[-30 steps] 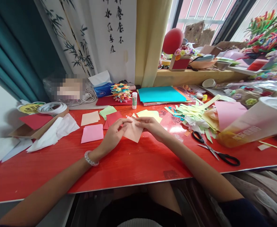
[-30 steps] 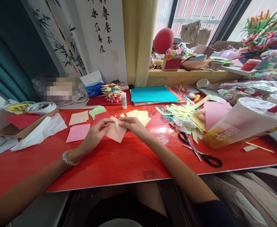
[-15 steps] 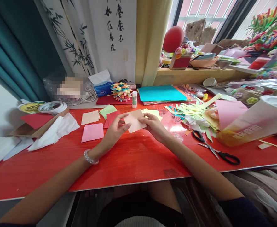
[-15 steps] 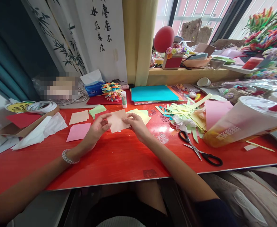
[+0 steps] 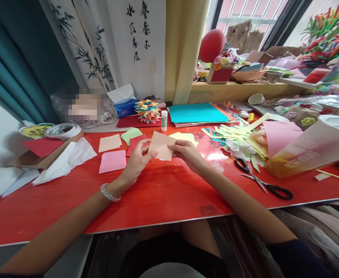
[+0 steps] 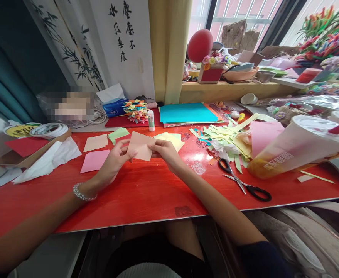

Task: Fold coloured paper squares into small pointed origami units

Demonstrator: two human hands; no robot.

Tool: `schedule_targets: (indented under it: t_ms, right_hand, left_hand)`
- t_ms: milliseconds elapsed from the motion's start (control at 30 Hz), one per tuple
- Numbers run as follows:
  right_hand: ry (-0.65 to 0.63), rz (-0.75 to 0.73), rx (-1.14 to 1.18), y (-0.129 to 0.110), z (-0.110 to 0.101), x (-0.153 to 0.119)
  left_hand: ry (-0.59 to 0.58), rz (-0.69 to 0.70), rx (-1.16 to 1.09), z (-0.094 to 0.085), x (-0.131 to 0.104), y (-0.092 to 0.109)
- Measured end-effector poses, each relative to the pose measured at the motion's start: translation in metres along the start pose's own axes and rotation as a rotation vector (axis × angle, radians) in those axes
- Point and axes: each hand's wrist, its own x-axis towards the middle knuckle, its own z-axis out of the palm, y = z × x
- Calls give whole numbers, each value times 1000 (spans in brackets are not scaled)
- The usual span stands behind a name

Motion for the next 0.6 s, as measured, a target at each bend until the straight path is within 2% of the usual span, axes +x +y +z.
schedule_targets:
  t_ms: [100, 200, 300, 467, 600]
  right_hand:
    - [9, -13, -47, -1, 1, 0]
    - [19, -69, -146, -3, 1, 0]
    - [-15, -73, -181, -4, 0, 0]
    - [-67, 29, -135, -9, 0, -1]
    - [-153, 45, -148, -13, 0, -3]
  left_hand:
    - [-43, -18, 32, 0, 0, 2]
    - [-37, -33, 89, -1, -1, 3]
    - [11, -27, 70, -2, -1, 1]
    - [134, 40, -107, 1, -3, -2]
    - [63, 24, -135, 3, -6, 1]
